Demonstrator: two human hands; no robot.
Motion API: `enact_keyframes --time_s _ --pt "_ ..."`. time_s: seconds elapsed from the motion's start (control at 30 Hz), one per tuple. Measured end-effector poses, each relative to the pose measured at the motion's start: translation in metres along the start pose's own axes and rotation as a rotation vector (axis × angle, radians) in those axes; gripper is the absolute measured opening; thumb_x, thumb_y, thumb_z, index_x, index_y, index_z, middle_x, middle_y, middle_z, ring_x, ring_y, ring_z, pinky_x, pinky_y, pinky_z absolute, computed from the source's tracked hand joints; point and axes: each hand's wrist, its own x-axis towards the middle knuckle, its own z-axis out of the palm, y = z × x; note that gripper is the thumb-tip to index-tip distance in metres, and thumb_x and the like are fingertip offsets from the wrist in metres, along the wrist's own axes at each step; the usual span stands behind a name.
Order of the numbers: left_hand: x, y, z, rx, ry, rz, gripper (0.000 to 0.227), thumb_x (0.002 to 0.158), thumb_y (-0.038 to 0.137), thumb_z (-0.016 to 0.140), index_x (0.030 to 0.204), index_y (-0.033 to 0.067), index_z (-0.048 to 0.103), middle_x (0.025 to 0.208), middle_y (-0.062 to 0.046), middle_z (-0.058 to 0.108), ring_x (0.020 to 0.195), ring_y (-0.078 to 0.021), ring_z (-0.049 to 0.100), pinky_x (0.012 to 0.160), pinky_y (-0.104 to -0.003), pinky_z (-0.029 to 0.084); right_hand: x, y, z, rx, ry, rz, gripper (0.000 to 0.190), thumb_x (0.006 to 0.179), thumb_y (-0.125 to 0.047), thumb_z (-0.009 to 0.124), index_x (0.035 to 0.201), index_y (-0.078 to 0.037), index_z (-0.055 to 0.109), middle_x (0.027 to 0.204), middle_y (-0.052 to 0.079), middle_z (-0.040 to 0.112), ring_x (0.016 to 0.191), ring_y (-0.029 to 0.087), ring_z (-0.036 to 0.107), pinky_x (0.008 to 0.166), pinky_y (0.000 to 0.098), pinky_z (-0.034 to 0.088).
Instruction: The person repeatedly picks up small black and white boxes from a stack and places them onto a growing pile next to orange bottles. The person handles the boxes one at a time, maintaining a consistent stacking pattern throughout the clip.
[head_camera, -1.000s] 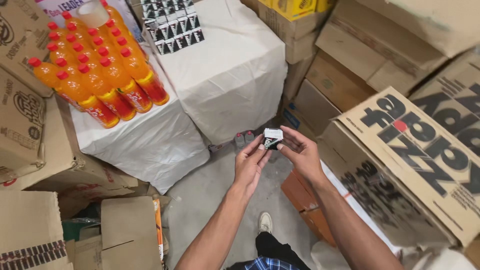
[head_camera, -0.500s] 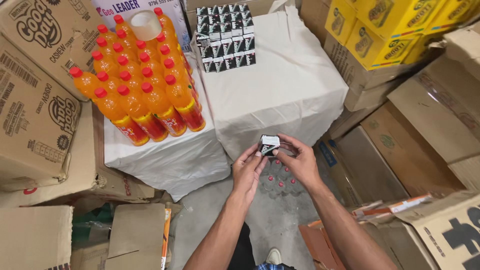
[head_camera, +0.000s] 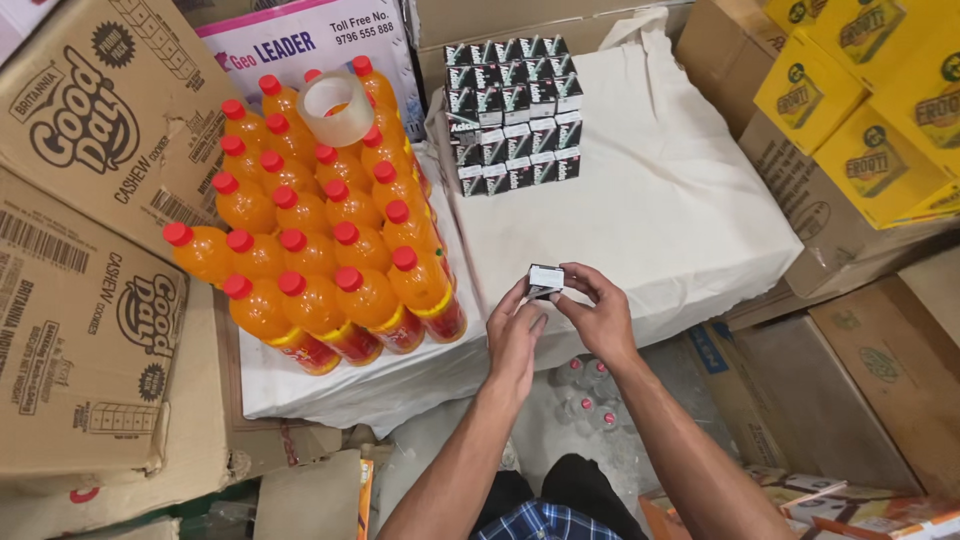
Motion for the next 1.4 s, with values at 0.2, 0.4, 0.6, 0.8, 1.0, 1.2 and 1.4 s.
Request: enact_keyframes --time_s 0.2,0.4,0.6,0.8,1.0,1.2,1.4 --pt "0.032 0.047 0.015 0.200 0.020 0.095 0.084 0.087 0.003 0.060 0.163 0.0228 0.029 0.170 -0.017 0.016 0.155 -0.0424 0.004 0.120 -0.061 0.023 0.086 0.026 0.046 0.005 -0.040 -0.031 0.051 0.079 0.011 0.076 0.127 -0.001 0.069 0.121 0.018 0.070 0.115 0.029 0.069 0.095 0.0403 0.060" --pt "0.107 0.072 0.036 0.040 0.140 0.101 0.071 0.098 0.017 0.055 0.163 0.0259 0.028 0.166 -0.020 0.024 0.157 -0.0342 0.010 0.121 -0.057 0.018 0.168 0.026 0.085 0.009 -0.124 -0.076 0.048 0.080 0.011 0.074 0.127 -0.002 0.069 0.121 0.017 0.070 0.114 0.028 0.070 0.094 0.0374 0.061" --pt "0.187 0.073 0.038 -0.006 0.241 0.163 0.069 0.093 0.013 0.054 0.159 0.0233 0.036 0.170 -0.018 0.019 0.158 -0.0333 0.010 0.121 -0.057 0.019 0.246 0.064 0.118 0.113 -0.136 -0.072 0.053 0.079 0.012 0.074 0.129 -0.004 0.068 0.122 0.015 0.069 0.114 0.025 0.069 0.096 0.0347 0.059" --pt "0.231 0.065 0.043 0.176 0.339 0.361 0.076 0.083 0.007 0.054 0.158 0.0118 0.039 0.166 -0.023 0.024 0.156 -0.0327 0.015 0.127 -0.047 0.014 0.280 0.088 0.137 0.163 -0.135 0.005 0.053 0.081 0.006 0.076 0.132 -0.005 0.066 0.125 0.018 0.068 0.121 0.026 0.064 0.103 0.0365 0.055" --pt "0.270 0.032 0.023 0.271 0.366 0.399 0.076 0.086 0.013 0.055 0.160 0.0152 0.036 0.169 -0.018 0.020 0.157 -0.0307 0.014 0.128 -0.044 0.011 0.279 0.079 0.142 0.181 -0.101 0.032 0.043 0.082 0.005 0.077 0.123 -0.006 0.071 0.121 0.017 0.072 0.116 0.028 0.069 0.097 0.0334 0.058" --pt "0.270 0.046 0.031 0.227 0.370 0.409 0.072 0.089 0.013 0.052 0.159 0.0118 0.037 0.168 -0.019 0.022 0.156 -0.0313 0.016 0.128 -0.044 0.013 0.285 0.082 0.142 0.125 -0.081 -0.084 0.039 0.082 0.003 0.081 0.119 -0.006 0.073 0.120 0.014 0.070 0.111 0.029 0.072 0.087 0.0318 0.061" --pt "0.265 0.054 0.034 0.208 0.343 0.375 0.072 0.090 0.011 0.051 0.160 0.0108 0.033 0.169 -0.019 0.019 0.156 -0.0327 0.015 0.128 -0.044 0.013 0.286 0.082 0.141 0.056 -0.099 -0.065 0.036 0.084 -0.006 0.084 0.119 -0.004 0.073 0.108 0.016 0.071 0.100 0.027 0.074 0.084 0.0304 0.061"
